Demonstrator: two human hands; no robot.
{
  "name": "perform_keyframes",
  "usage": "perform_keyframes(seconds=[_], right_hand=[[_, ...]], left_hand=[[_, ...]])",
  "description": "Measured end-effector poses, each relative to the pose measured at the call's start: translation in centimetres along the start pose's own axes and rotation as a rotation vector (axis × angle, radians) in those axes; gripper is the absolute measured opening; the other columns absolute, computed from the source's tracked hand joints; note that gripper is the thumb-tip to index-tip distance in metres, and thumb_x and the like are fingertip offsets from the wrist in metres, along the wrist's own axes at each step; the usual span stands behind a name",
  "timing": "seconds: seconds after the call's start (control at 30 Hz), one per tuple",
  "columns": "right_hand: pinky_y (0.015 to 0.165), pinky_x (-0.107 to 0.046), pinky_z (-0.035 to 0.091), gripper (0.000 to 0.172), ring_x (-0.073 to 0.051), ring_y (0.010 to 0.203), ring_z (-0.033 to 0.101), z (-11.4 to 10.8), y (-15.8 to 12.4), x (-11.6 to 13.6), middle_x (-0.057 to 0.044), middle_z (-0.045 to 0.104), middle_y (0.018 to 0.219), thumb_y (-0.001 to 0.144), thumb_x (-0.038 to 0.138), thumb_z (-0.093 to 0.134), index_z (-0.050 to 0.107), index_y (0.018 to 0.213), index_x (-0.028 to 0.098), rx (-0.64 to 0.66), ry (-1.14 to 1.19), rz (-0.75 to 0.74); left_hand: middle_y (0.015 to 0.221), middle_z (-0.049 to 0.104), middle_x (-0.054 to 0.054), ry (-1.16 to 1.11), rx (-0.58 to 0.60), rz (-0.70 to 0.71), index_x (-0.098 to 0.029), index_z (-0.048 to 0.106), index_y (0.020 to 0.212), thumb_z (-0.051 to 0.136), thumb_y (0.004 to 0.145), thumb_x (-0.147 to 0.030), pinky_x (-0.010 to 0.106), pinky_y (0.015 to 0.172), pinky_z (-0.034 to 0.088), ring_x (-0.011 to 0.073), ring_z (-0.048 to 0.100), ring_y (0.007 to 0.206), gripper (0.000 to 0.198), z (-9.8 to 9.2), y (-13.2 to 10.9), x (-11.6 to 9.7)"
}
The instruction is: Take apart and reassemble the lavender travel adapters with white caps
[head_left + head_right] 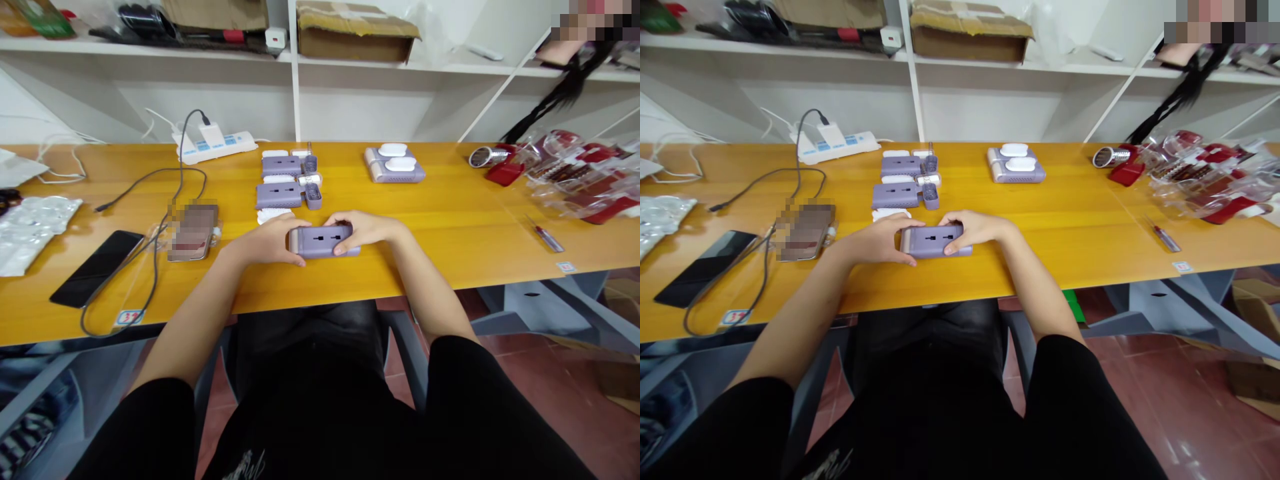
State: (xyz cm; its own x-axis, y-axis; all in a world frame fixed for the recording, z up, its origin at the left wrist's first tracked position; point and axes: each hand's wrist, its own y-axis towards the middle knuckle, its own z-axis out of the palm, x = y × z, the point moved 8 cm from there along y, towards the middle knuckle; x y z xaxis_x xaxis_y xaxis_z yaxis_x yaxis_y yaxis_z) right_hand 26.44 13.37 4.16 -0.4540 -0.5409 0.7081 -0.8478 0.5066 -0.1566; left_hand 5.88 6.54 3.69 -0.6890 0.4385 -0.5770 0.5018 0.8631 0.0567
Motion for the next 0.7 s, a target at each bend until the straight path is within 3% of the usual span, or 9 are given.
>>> perform_keyframes(seconds=[0.43, 0.7], right_hand=[[0.093, -0.039, 0.061, 0.077, -0.029, 0.109, 0.079, -0.4, -1.0, 0.0, -0.007, 0.088, 0.127, 0.068, 0.066, 0.106, 0.084, 0.127, 0.023, 0.066, 0.004, 0.066], [0.095, -0.038, 0.062, 0.073, -0.028, 0.110, 0.080, -0.4, -1.5, -0.4, -0.007, 0.088, 0.126, 0.069, 0.064, 0.106, 0.085, 0.127, 0.024, 0.066, 0.068, 0.041]], left_hand=[[0.145, 0.074, 0.014, 0.051, 0.022, 0.054, -0.027, 0.068, 0.163, 0.100, 0.077, -0.066, 0.057, 0.125, 0.052, 0.0419, 0.067, 0.140, 0.100, 0.7, 0.0, -1.8], [0.143, 0.074, 0.013, 0.052, 0.019, 0.053, -0.029, 0.068, 0.161, 0.099, 0.077, -0.072, 0.057, 0.121, 0.056, 0.0413, 0.071, 0.135, 0.099, 0.9, -0.2, -2.3]])
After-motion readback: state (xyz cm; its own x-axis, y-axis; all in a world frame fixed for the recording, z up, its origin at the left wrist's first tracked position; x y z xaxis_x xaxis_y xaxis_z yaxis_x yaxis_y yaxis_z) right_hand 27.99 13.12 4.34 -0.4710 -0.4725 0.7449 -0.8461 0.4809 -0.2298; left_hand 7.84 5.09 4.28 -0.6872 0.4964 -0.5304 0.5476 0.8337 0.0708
